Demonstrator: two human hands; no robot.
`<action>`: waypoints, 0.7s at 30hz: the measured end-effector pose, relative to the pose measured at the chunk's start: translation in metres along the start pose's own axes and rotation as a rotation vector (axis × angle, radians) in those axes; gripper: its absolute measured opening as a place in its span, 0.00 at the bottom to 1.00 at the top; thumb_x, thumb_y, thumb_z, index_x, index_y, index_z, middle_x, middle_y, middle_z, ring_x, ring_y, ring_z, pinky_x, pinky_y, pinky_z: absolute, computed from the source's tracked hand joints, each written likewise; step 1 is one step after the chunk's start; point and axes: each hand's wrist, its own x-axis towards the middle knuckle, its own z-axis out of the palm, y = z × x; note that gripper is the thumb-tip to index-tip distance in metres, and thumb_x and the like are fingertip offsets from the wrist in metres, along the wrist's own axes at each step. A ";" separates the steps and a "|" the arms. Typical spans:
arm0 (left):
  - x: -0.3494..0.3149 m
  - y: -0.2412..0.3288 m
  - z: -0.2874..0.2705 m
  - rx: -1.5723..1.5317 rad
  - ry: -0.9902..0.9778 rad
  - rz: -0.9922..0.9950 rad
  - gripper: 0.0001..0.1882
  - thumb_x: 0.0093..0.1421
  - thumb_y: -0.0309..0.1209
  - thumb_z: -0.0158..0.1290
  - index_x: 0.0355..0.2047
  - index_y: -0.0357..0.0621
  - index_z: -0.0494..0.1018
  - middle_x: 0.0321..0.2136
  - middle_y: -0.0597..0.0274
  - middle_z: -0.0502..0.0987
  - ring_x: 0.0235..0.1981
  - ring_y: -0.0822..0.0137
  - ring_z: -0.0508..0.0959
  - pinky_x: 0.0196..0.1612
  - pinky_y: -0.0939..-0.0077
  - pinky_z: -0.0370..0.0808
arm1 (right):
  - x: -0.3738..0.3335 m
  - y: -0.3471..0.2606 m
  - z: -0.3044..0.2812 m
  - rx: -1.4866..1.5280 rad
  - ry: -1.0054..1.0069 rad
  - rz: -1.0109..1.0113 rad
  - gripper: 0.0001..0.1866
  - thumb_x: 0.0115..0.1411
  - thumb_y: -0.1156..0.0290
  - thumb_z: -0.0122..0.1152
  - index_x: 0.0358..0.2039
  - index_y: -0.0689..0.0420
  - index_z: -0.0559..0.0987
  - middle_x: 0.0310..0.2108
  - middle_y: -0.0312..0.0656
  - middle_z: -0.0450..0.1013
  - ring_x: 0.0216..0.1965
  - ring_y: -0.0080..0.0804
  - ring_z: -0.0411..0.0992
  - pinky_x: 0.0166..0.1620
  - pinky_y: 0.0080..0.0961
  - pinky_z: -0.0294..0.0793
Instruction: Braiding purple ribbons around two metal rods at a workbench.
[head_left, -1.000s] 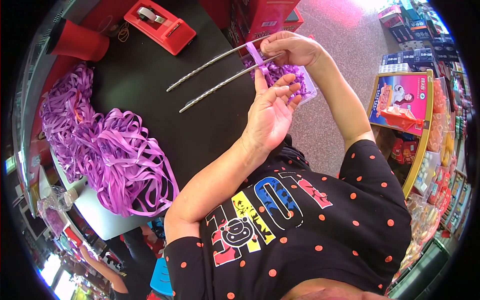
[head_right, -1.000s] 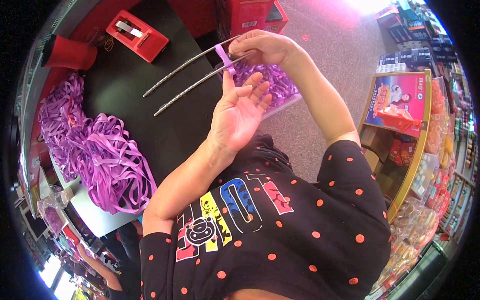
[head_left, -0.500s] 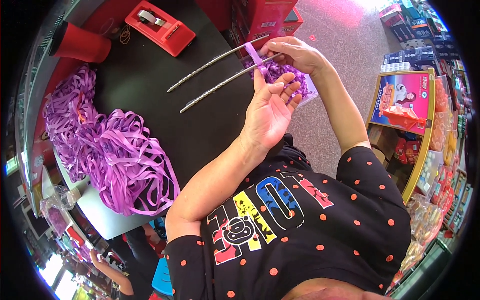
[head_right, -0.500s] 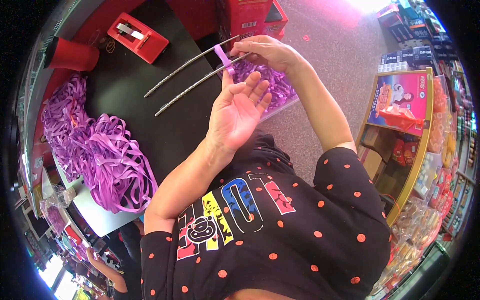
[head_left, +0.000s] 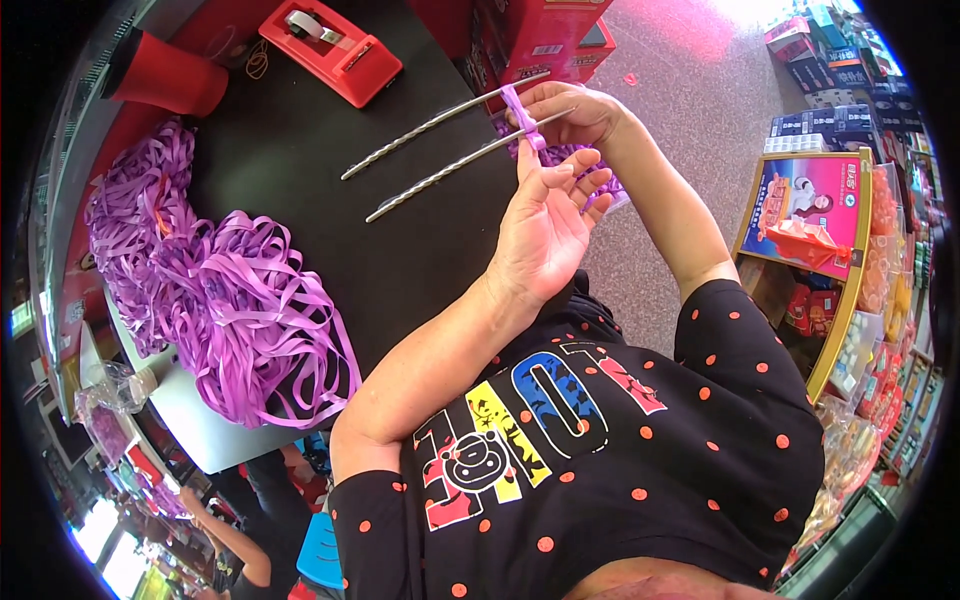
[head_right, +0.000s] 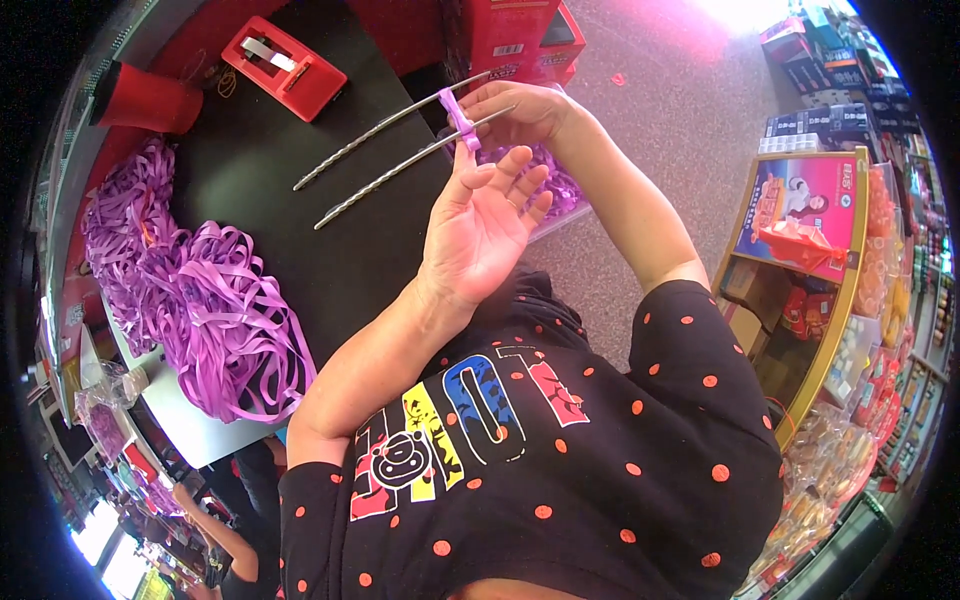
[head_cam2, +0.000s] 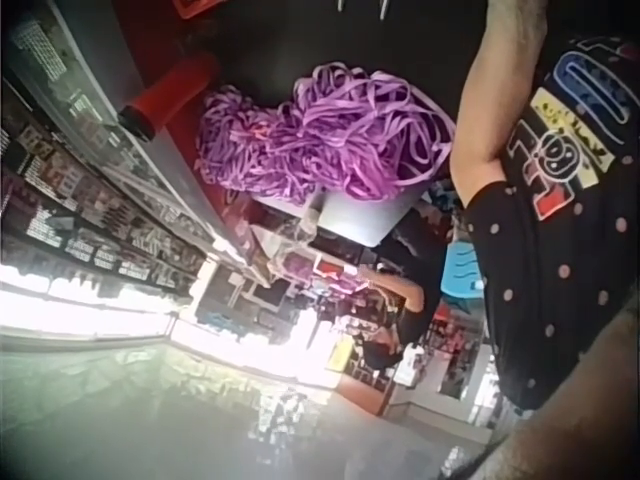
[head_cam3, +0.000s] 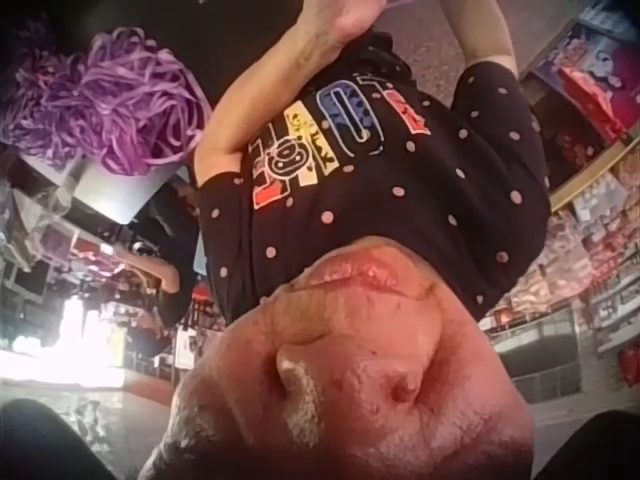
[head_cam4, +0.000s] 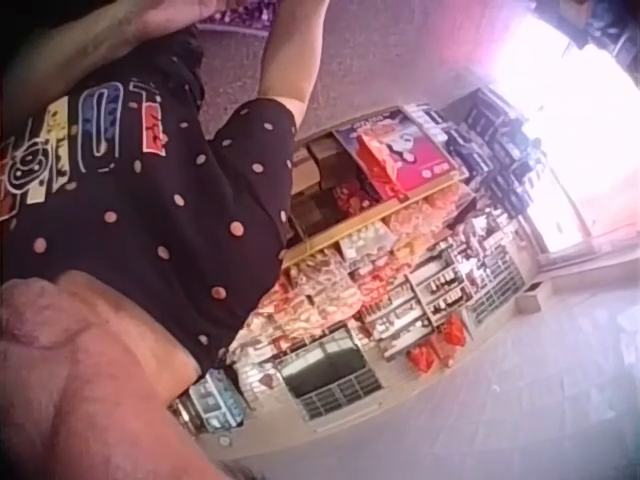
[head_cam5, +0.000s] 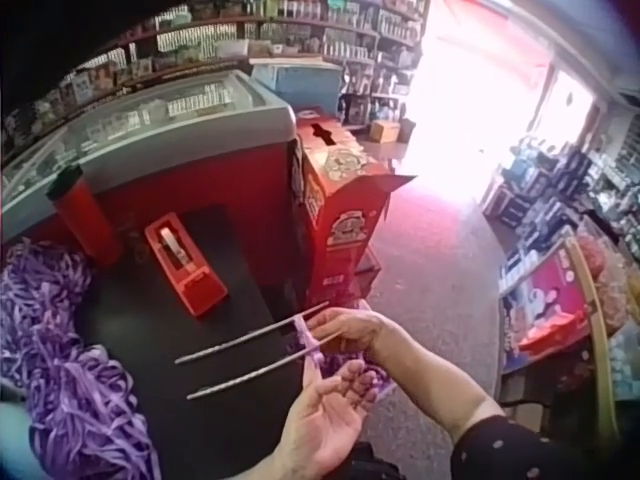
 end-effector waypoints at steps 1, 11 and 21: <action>0.000 0.000 0.000 -0.003 0.007 -0.003 0.38 0.57 0.31 0.50 0.64 0.65 0.44 0.43 0.61 0.70 0.46 0.65 0.70 0.51 0.66 0.66 | 0.001 0.000 0.002 -0.011 0.006 0.000 0.12 0.58 0.70 0.60 0.41 0.62 0.77 0.33 0.39 0.77 0.32 0.26 0.76 0.38 0.21 0.77; 0.001 0.001 0.002 -0.007 0.003 0.001 0.38 0.56 0.31 0.51 0.63 0.63 0.45 0.43 0.61 0.70 0.46 0.64 0.70 0.51 0.66 0.66 | -0.010 0.004 -0.009 0.145 0.022 -0.001 0.13 0.61 0.70 0.57 0.43 0.64 0.76 0.34 0.41 0.78 0.33 0.29 0.77 0.38 0.27 0.79; 0.000 0.001 0.000 -0.015 0.004 -0.010 0.37 0.56 0.30 0.51 0.63 0.65 0.46 0.42 0.62 0.72 0.46 0.64 0.71 0.50 0.66 0.66 | -0.005 0.020 0.019 0.144 0.121 -0.057 0.16 0.61 0.68 0.57 0.48 0.61 0.74 0.33 0.40 0.76 0.34 0.29 0.76 0.39 0.24 0.78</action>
